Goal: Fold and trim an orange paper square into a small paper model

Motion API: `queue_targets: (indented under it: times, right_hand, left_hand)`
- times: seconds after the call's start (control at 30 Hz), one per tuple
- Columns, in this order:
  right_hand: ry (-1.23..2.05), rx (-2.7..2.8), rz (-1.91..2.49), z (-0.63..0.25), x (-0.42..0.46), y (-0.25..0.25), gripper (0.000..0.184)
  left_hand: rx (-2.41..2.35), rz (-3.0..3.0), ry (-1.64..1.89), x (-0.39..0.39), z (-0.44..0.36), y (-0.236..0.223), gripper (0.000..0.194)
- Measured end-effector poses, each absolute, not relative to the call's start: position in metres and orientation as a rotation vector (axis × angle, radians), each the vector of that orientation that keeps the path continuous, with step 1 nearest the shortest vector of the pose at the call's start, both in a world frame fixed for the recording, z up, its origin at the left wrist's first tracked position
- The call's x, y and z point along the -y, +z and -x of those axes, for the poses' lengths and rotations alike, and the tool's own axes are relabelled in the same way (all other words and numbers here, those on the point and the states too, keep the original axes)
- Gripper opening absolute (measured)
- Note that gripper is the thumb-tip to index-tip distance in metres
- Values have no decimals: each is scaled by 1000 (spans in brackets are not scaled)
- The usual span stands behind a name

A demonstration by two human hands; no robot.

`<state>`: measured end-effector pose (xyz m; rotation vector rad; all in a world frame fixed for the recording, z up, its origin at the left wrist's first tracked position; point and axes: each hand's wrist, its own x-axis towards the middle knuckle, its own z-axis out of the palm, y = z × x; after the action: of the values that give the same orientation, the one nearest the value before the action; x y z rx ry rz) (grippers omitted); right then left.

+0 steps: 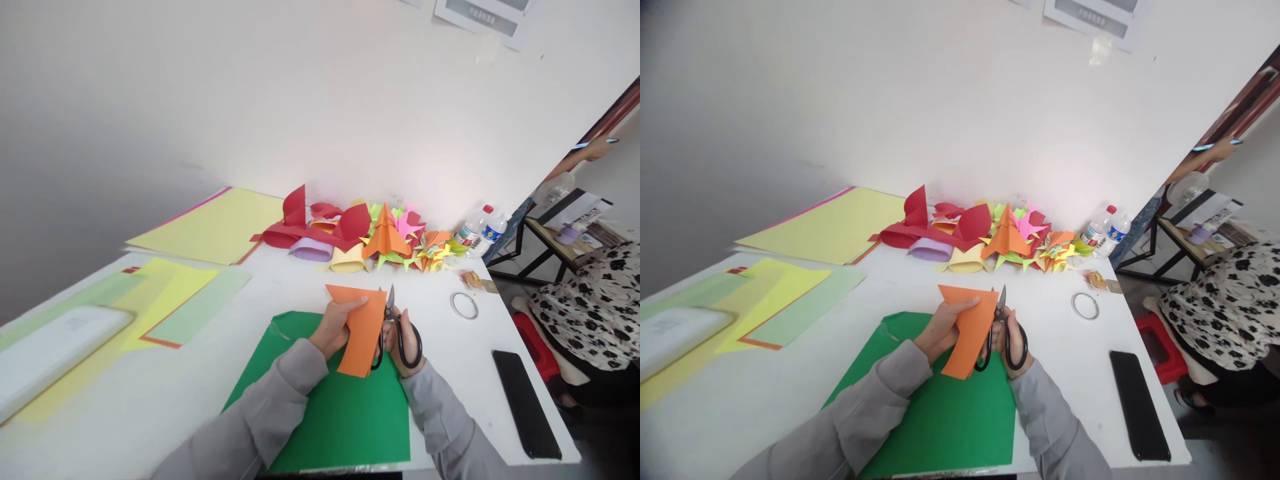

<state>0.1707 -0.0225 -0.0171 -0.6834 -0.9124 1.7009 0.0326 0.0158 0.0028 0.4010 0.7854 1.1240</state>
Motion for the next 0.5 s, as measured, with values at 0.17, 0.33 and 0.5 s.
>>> queue_targets:
  times: [0.17,0.33,0.5]
  right_hand:
    - [1691,920,734,-171,22,-16,62]
    - [1687,945,751,-172,22,-14,64]
    - [1684,958,741,-173,22,-10,67]
  left_hand:
    - [-794,-394,1134,-16,-33,3,26]
    - [-799,-396,1133,-17,-32,4,26]
    - [-830,-410,1151,-21,-30,3,26]
